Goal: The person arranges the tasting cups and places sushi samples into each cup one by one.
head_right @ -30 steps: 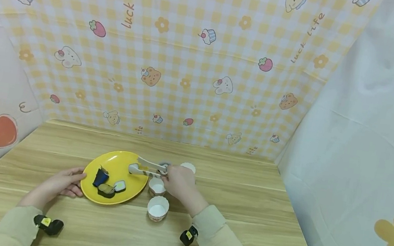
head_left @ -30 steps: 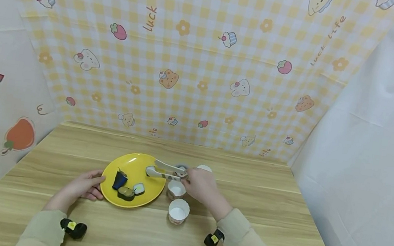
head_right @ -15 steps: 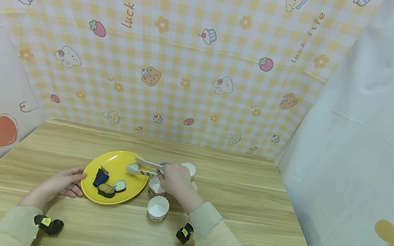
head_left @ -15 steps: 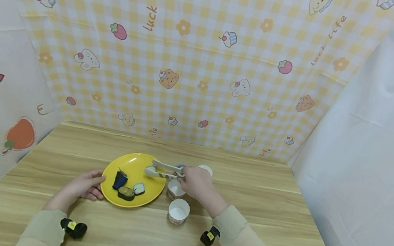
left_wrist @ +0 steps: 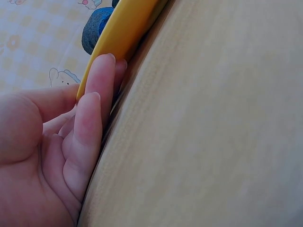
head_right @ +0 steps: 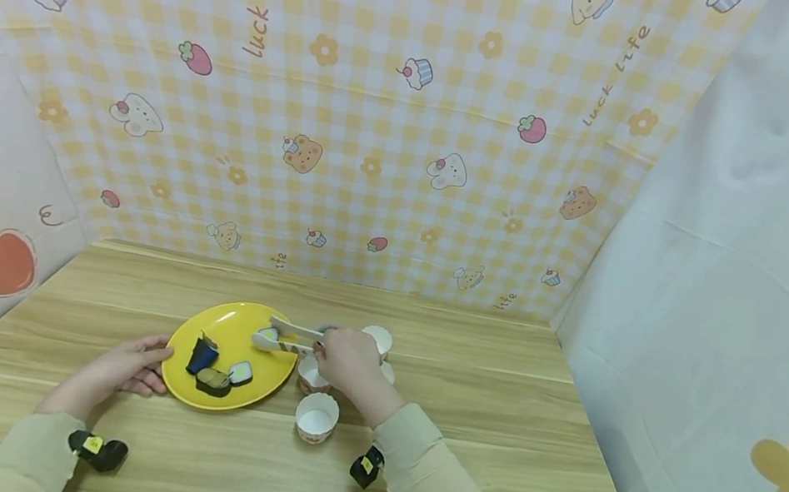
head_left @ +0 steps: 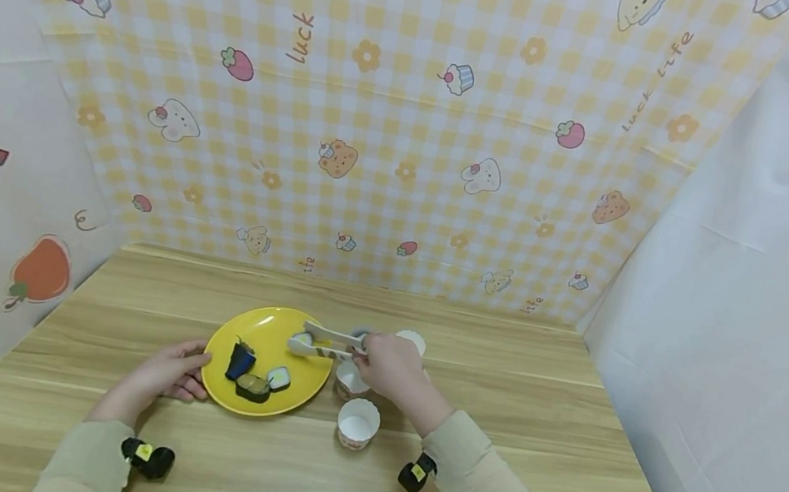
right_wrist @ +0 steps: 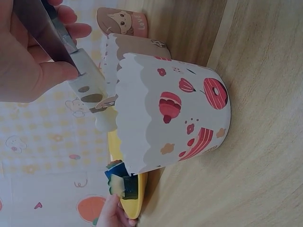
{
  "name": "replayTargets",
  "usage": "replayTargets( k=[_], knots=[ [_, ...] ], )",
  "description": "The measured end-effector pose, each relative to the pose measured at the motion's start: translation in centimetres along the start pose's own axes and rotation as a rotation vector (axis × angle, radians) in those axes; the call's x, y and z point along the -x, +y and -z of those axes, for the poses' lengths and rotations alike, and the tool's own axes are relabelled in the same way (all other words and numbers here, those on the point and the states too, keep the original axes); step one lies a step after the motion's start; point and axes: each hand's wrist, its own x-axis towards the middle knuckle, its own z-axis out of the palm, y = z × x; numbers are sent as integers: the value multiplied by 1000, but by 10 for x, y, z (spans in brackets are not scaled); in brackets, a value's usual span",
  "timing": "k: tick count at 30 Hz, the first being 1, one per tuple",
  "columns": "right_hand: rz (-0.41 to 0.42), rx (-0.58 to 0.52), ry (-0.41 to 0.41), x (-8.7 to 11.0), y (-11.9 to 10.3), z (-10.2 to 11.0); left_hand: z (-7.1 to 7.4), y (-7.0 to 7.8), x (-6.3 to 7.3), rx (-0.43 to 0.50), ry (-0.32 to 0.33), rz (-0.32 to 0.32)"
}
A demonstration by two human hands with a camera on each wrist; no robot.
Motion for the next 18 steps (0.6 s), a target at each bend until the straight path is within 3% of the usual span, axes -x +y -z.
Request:
replayTargets(
  k=[11,18],
  knots=[
    [-4,19,-22,-1,-1,-4,0,-2,-1,-5,6,1],
    [16,45,8,0,-1,-6,0,-2,-1,-8,6,-1]
  ],
)
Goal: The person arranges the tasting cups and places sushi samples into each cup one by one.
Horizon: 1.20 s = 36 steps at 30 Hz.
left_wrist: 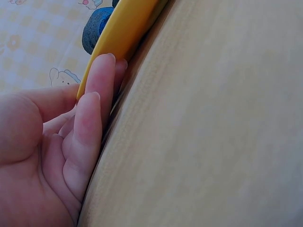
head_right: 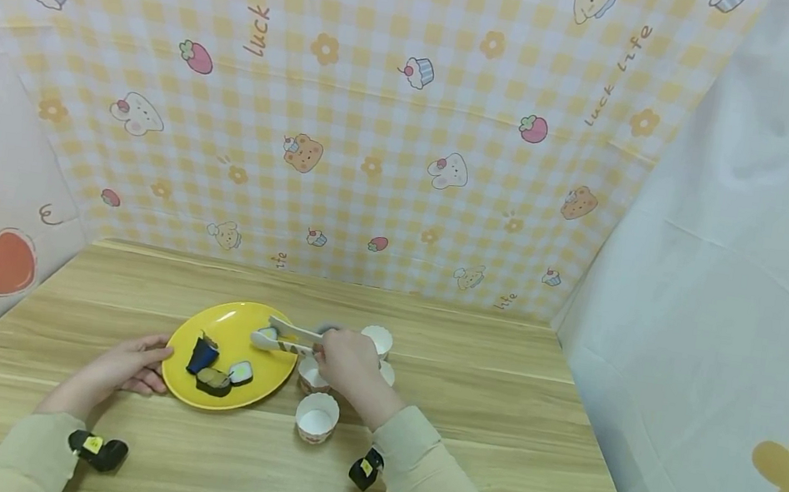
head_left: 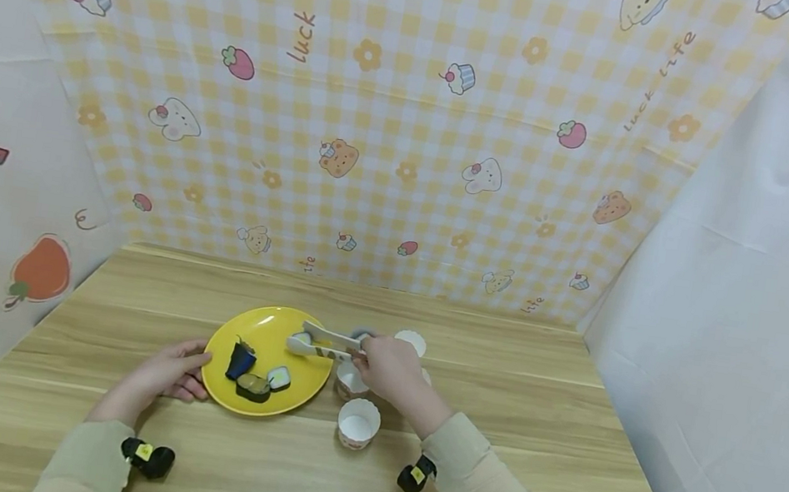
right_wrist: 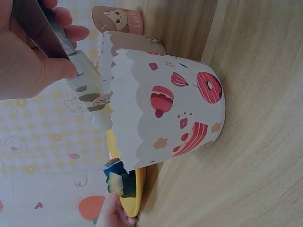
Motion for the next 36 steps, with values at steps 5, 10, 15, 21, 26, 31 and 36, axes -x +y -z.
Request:
replayTargets(
  k=[5,10,15,21,26,31,36],
  knots=[
    [17,25,31,1,1,-2,0,0,-1,0,4,7],
    [26,23,65,3,2,-2,1,1,-1,5,-4,-2],
    [32,24,96,4,2,-2,1,1,-1,5,-14,-6],
    [32,19,95,5,2,0,1,1,-1,7,-8,5],
    [41,17,101,8,2,0,1,1,-1,-6,-10,4],
    [51,3,116,10,3,-1,1,1,-1,-7,-9,-4],
    [53,-6,120,12,3,-1,1,1,0,6,-19,-6]
  ],
)
